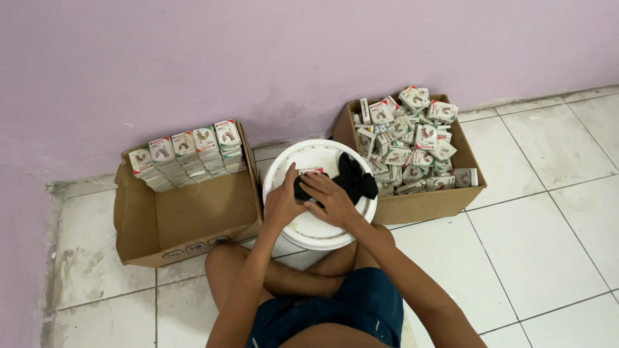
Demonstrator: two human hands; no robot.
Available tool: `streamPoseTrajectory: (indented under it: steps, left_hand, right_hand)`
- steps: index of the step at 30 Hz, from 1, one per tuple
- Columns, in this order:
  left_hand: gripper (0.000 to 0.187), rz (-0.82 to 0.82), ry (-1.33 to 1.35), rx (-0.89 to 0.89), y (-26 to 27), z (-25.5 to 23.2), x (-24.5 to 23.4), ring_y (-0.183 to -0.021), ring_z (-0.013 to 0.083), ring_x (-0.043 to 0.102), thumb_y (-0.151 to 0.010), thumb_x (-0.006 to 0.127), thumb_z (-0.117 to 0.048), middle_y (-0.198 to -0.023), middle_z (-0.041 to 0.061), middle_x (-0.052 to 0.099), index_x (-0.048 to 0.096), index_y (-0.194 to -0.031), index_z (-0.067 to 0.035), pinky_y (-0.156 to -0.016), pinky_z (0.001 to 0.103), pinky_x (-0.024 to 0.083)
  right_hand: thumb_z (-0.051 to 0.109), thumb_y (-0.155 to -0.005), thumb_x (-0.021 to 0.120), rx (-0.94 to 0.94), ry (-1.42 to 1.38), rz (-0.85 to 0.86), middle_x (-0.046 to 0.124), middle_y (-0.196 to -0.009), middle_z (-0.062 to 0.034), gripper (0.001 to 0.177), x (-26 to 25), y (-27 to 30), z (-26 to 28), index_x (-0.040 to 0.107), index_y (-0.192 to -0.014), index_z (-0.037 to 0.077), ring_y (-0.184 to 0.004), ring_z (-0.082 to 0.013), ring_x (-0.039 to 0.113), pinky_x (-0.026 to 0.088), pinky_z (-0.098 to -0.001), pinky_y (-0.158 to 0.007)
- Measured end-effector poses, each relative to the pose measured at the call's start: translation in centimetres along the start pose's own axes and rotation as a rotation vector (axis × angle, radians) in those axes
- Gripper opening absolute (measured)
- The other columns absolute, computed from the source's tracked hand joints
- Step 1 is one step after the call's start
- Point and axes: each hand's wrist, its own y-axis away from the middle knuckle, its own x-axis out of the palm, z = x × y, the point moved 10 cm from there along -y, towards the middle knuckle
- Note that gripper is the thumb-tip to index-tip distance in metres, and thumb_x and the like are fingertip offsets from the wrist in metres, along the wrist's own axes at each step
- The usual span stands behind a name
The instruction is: A person sits on the floor and wipes small cardboard boxes one by one with a black cloth before organizing them.
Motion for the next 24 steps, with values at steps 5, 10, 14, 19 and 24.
streamPoseTrajectory:
  steps: [5,10,14,19,24]
  left_hand:
    - [0.112,-0.092,-0.007,0.049,0.0,0.6,0.2,-0.128,0.0397,0.06,-0.075,0.078,-0.038,-0.152,0.018,0.052,0.015,-0.163,-0.012,-0.102,0.053,0.051]
    - [0.112,-0.081,-0.038,0.059,0.3,0.7,0.5,-0.128,0.0404,0.061,-0.074,0.077,-0.038,-0.153,0.018,0.051,0.015,-0.163,-0.011,-0.101,0.055,0.052]
    - [0.11,-0.079,-0.026,0.054,0.2,0.1,-0.2,-0.127,0.0406,0.061,-0.075,0.077,-0.036,-0.153,0.018,0.051,0.015,-0.163,-0.01,-0.102,0.054,0.051]
    - [0.111,-0.072,-0.009,0.03,0.4,0.1,-0.1,-0.129,0.0404,0.06,-0.074,0.078,-0.039,-0.154,0.017,0.051,0.017,-0.163,-0.01,-0.103,0.054,0.05]
    - [0.114,-0.101,-0.042,0.042,-0.1,1.4,0.8,-0.131,0.0399,0.059,-0.072,0.081,-0.034,-0.153,0.017,0.052,0.016,-0.163,-0.012,-0.103,0.054,0.05]
  right_hand:
    - [0.04,-0.099,0.064,0.034,0.014,-0.024,0.061,-0.144,-0.014,0.052,-0.9,0.1,-0.1,0.063,-0.141,0.009,-0.138,-0.0315,0.053,0.034,-0.0449,-0.122]
    - [0.043,-0.1,0.062,0.005,-0.039,-0.026,0.065,-0.142,-0.0099,0.048,-0.8,-0.1,0.5,0.066,-0.138,0.013,-0.136,-0.0285,0.056,0.036,-0.0433,-0.122]
    - [0.041,-0.098,0.066,0.011,-0.012,-0.04,0.065,-0.141,-0.0127,0.05,-1.4,-0.2,0.9,0.065,-0.138,0.01,-0.136,-0.0309,0.056,0.037,-0.0437,-0.121]
    - [0.038,-0.102,0.061,0.041,0.028,-0.063,0.067,-0.138,-0.0117,0.045,-1.5,0.0,0.0,0.067,-0.137,0.011,-0.133,-0.0291,0.059,0.042,-0.0423,-0.117]
    - [0.046,-0.101,0.06,-0.075,0.079,-0.031,0.068,-0.133,-0.0121,0.052,-1.4,0.1,1.6,0.066,-0.136,0.009,-0.132,-0.03,0.059,0.042,-0.047,-0.114]
